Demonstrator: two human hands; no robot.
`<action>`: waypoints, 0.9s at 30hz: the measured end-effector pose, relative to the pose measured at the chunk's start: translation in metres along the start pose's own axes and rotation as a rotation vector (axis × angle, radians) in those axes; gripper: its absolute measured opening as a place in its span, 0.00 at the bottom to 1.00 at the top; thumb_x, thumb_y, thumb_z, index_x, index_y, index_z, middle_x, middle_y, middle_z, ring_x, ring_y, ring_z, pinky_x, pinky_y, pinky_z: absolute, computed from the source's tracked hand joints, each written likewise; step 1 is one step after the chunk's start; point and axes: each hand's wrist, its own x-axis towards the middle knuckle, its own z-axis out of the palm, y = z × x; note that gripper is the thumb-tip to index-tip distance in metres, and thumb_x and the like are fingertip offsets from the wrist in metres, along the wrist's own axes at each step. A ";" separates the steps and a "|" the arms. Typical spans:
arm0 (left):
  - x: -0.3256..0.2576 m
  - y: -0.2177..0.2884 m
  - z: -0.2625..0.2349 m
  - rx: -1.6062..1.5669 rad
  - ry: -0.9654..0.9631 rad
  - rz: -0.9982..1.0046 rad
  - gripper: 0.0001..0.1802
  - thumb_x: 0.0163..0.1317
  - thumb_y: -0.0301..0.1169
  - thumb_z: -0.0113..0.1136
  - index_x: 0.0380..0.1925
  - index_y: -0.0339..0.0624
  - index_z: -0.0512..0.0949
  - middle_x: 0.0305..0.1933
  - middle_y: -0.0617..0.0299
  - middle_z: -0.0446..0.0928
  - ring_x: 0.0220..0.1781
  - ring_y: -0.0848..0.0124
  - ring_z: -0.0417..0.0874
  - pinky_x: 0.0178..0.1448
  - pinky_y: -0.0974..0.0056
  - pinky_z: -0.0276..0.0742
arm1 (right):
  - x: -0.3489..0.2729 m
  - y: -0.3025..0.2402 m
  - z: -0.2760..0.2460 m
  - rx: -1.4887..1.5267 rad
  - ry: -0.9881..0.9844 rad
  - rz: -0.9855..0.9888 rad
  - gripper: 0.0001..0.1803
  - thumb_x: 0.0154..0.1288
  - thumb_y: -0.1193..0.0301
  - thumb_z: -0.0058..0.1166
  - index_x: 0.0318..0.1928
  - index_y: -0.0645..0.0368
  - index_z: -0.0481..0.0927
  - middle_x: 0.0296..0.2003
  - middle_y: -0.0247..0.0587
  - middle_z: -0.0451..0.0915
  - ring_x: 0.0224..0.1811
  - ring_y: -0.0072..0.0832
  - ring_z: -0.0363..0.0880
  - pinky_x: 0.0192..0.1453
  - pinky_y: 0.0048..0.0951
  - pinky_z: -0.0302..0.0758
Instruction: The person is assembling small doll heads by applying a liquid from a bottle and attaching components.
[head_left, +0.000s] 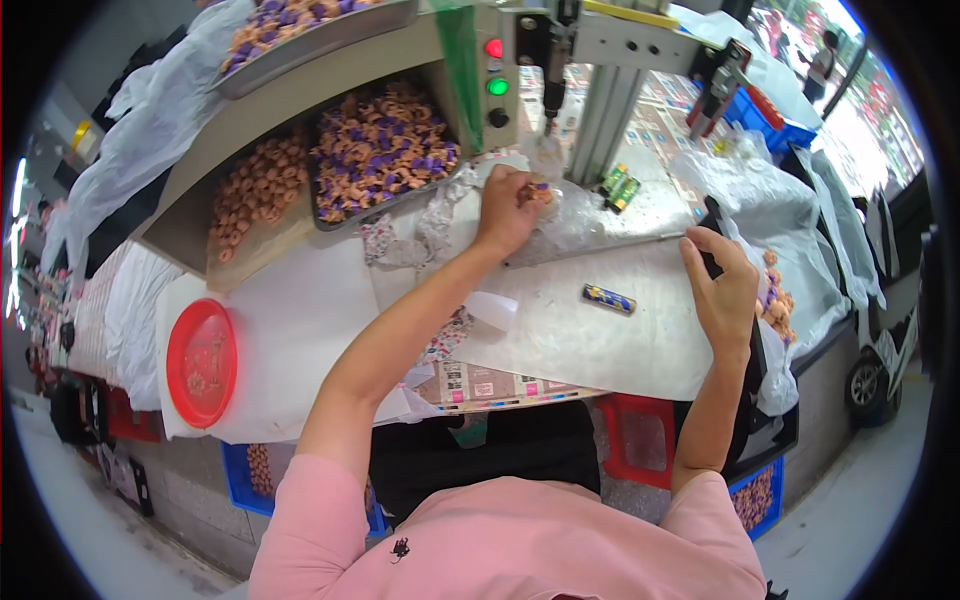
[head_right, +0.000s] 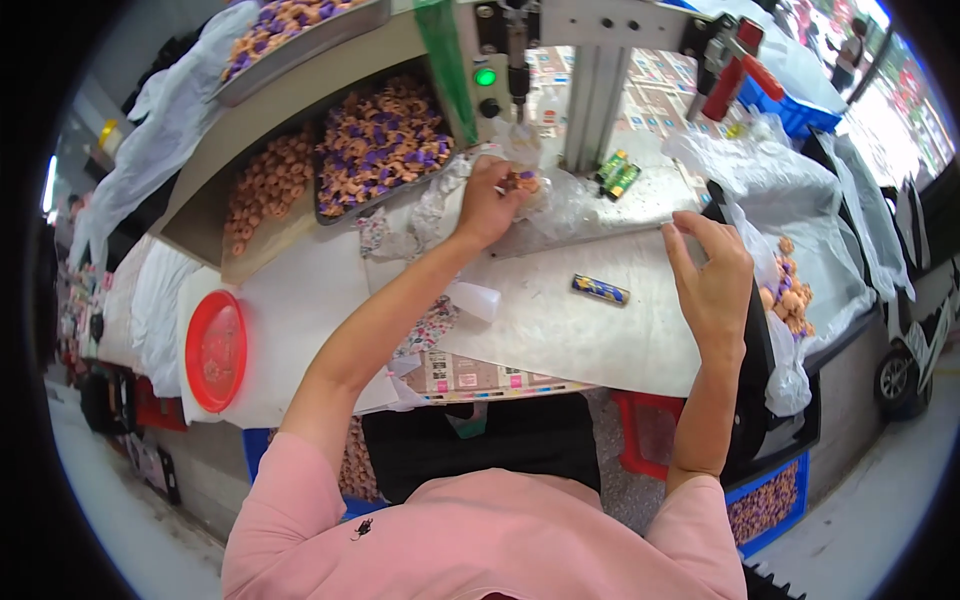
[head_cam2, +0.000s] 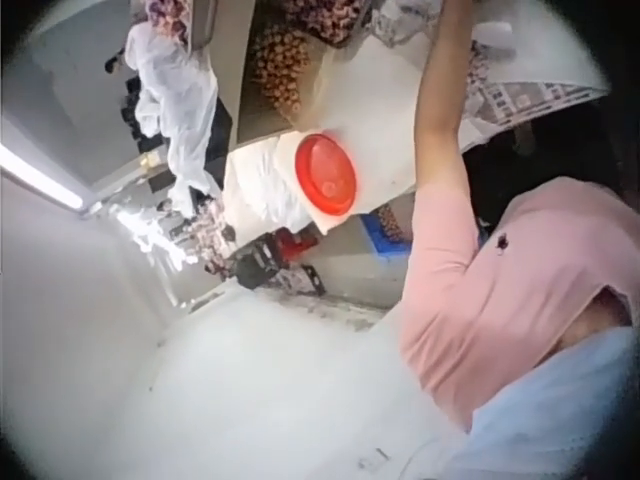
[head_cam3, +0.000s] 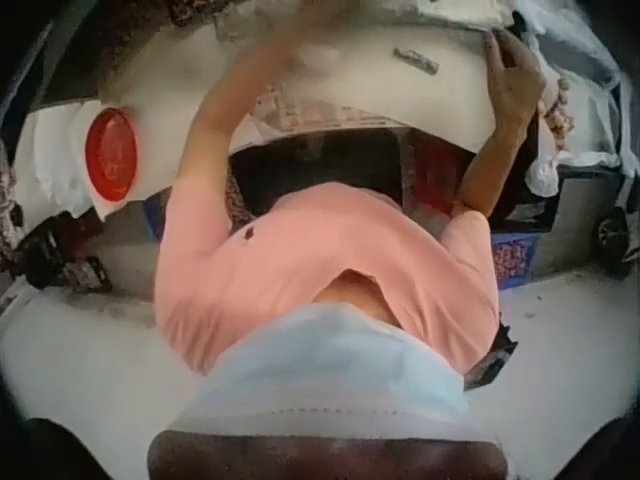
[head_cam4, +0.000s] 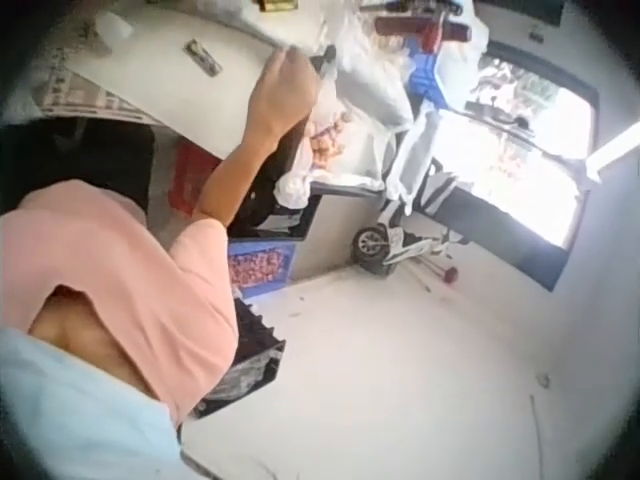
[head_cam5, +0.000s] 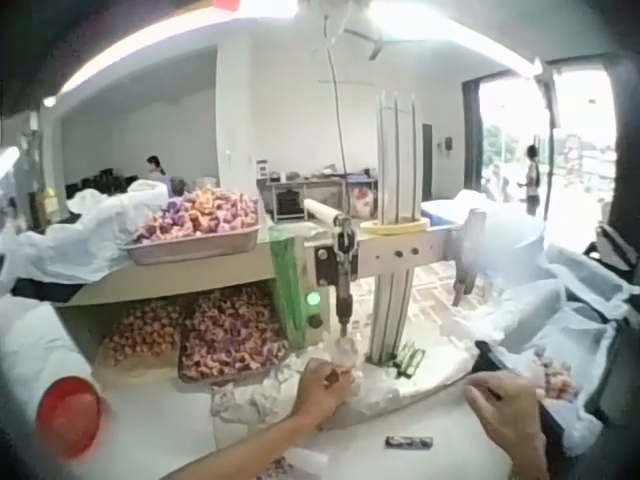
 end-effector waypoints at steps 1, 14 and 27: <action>0.001 0.008 -0.002 -0.060 -0.034 -0.039 0.10 0.49 0.25 0.67 0.31 0.35 0.78 0.35 0.57 0.71 0.33 0.69 0.78 0.36 0.68 0.76 | 0.005 -0.013 0.004 0.036 -0.005 -0.051 0.10 0.59 0.72 0.60 0.39 0.64 0.82 0.35 0.45 0.83 0.39 0.32 0.81 0.47 0.28 0.73; -0.009 0.038 -0.064 0.101 0.129 0.149 0.10 0.47 0.28 0.65 0.28 0.34 0.77 0.34 0.52 0.69 0.35 0.60 0.74 0.38 0.60 0.71 | 0.205 -0.189 0.043 0.313 0.077 -0.310 0.33 0.64 0.56 0.56 0.63 0.64 0.67 0.54 0.51 0.75 0.53 0.31 0.75 0.60 0.29 0.65; -0.010 0.028 -0.063 -0.009 0.146 0.069 0.11 0.41 0.25 0.66 0.26 0.38 0.73 0.35 0.53 0.69 0.37 0.56 0.73 0.39 0.60 0.71 | 0.114 -0.149 -0.004 1.044 -0.018 -0.740 0.17 0.72 0.63 0.42 0.27 0.60 0.68 0.28 0.36 0.69 0.42 0.31 0.71 0.64 0.45 0.62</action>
